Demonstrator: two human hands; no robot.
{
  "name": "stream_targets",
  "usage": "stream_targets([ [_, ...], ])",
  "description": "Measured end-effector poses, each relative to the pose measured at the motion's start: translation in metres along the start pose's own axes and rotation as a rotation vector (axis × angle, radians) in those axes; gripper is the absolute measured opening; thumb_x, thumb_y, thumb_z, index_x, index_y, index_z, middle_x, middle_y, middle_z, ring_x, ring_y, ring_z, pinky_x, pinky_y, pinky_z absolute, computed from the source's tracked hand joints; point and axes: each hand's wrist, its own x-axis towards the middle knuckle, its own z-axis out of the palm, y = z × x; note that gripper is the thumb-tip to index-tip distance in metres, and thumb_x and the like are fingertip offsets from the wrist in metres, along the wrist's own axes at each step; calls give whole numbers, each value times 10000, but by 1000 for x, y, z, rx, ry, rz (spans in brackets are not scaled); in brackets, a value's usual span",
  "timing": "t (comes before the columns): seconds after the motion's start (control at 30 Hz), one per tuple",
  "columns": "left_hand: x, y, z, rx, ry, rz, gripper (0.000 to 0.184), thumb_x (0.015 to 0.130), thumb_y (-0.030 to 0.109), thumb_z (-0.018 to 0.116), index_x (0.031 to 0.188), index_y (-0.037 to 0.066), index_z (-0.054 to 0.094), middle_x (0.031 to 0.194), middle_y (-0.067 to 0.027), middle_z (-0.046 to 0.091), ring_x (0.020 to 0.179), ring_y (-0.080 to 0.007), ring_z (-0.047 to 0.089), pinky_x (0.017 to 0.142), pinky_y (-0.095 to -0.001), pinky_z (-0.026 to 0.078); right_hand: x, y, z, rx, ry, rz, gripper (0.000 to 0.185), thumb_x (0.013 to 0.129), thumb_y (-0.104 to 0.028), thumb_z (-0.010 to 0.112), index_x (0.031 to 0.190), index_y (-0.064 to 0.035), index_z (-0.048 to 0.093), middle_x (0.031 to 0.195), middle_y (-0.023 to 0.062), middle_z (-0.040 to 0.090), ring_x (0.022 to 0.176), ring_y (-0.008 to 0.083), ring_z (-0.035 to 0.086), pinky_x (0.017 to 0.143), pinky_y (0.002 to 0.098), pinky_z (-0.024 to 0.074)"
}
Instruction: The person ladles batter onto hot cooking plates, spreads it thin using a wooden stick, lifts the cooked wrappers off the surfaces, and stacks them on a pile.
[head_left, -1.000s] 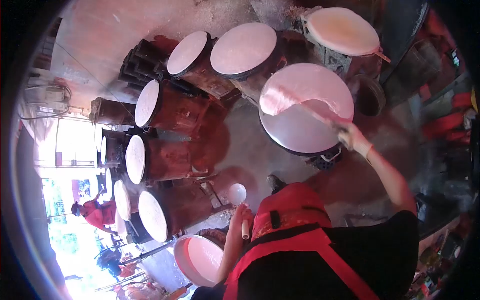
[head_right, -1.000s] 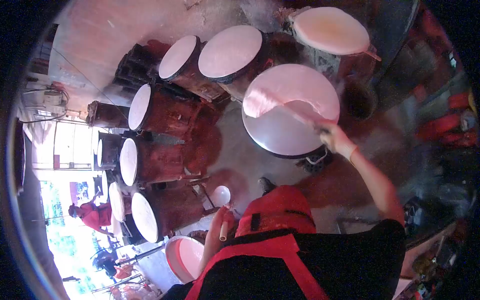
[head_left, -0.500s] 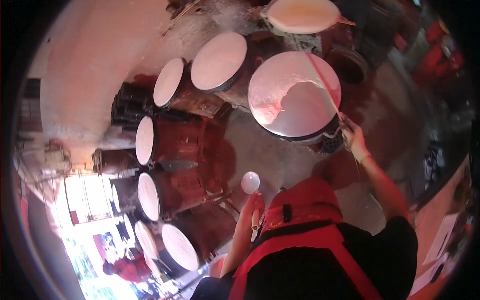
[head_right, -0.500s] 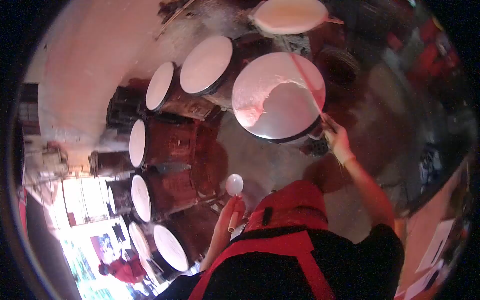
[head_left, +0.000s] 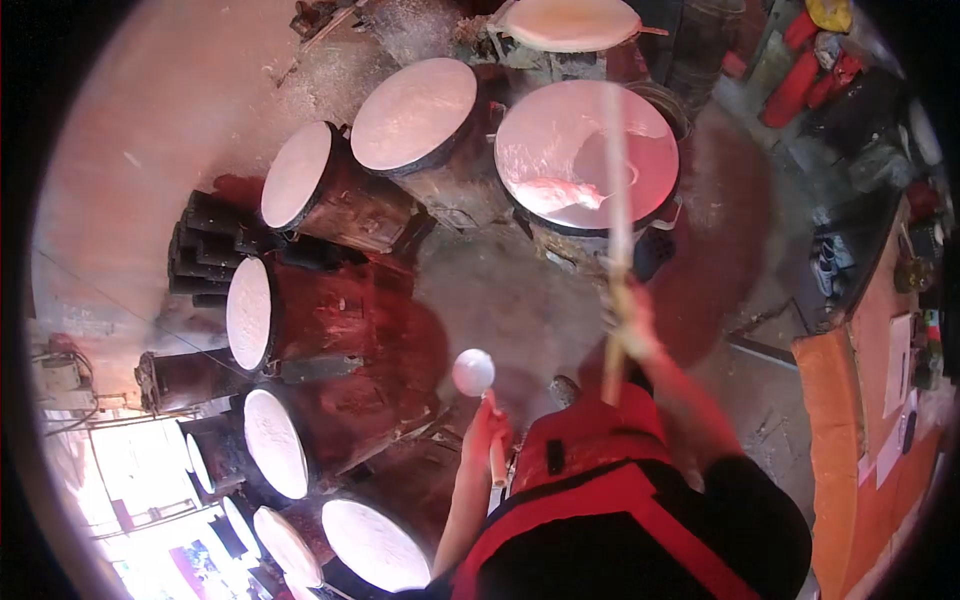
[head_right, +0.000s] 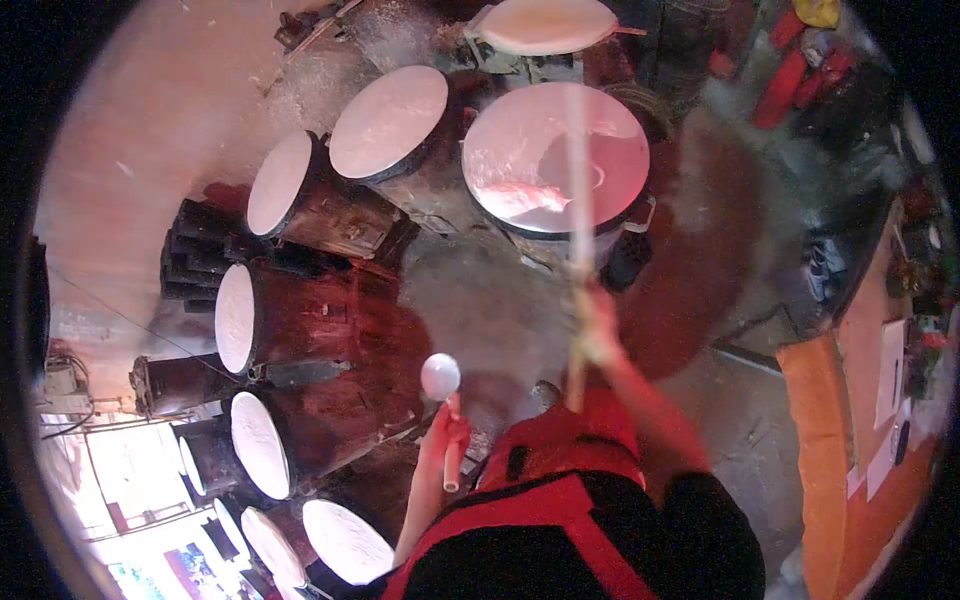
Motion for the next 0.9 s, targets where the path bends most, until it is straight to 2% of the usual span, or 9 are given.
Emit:
stream_targets([
  [0.03,-12,1,-12,23,-21,47,186,985,296,584,972,110,588,724,15,508,512,-62,397,419,-199,323,27,32,61,-194,312,-164,395,997,-320,515,1378,-216,497,851,-21,561,603,57,516,512,246,451],
  [0.1,-36,-6,-20,115,1,200,222,992,316,570,919,107,575,695,24,480,512,-53,388,421,-201,315,128,100,75,-512,146,-214,430,1000,-220,510,1416,-128,453,1030,69,637,797,172,612,697,324,503],
  [0.13,-45,-10,-24,186,47,305,241,997,322,559,892,105,568,686,29,466,513,-49,384,424,-202,312,145,113,120,-793,270,-594,418,1015,-256,488,1399,-93,470,1118,113,645,856,228,622,768,354,495],
  [0.23,-58,-8,-47,108,75,321,211,1008,268,529,900,89,550,716,33,473,532,-56,403,446,-213,338,173,124,166,-718,365,-633,397,1022,-269,478,1372,-83,507,1131,121,661,858,253,628,793,377,495],
  [0.33,-58,-5,-69,74,115,340,224,1005,273,535,900,75,546,712,33,465,539,-63,430,452,-214,343,162,152,125,-565,441,-432,383,1021,-299,489,1403,-268,489,651,-41,490,448,87,431,381,263,369],
  [0.4,-54,-4,-75,124,63,334,231,1005,277,537,911,66,545,704,36,456,532,-57,413,448,-216,325,79,95,134,-289,375,-156,416,1018,-345,498,1429,-297,450,641,-59,453,457,69,409,386,243,361],
  [0.6,-54,-6,-37,327,43,330,264,1011,319,512,963,63,551,696,62,407,510,-37,348,452,-213,278,15,-25,61,-399,346,1,475,1016,-404,483,1468,-325,360,683,-32,492,466,78,417,384,247,342],
  [0.73,-40,-16,-9,366,-59,329,263,1011,316,509,999,59,560,709,66,405,518,-30,347,460,-203,271,51,-15,65,-274,366,-121,332,998,-383,522,1303,-258,487,695,-15,523,456,120,454,365,275,347],
  [0.9,-28,-38,40,377,-127,318,232,1012,274,518,984,49,568,720,60,405,519,-24,327,465,-193,265,14,-35,23,-570,104,200,297,996,-276,545,1291,-250,526,662,-20,510,448,86,413,377,256,323],
])
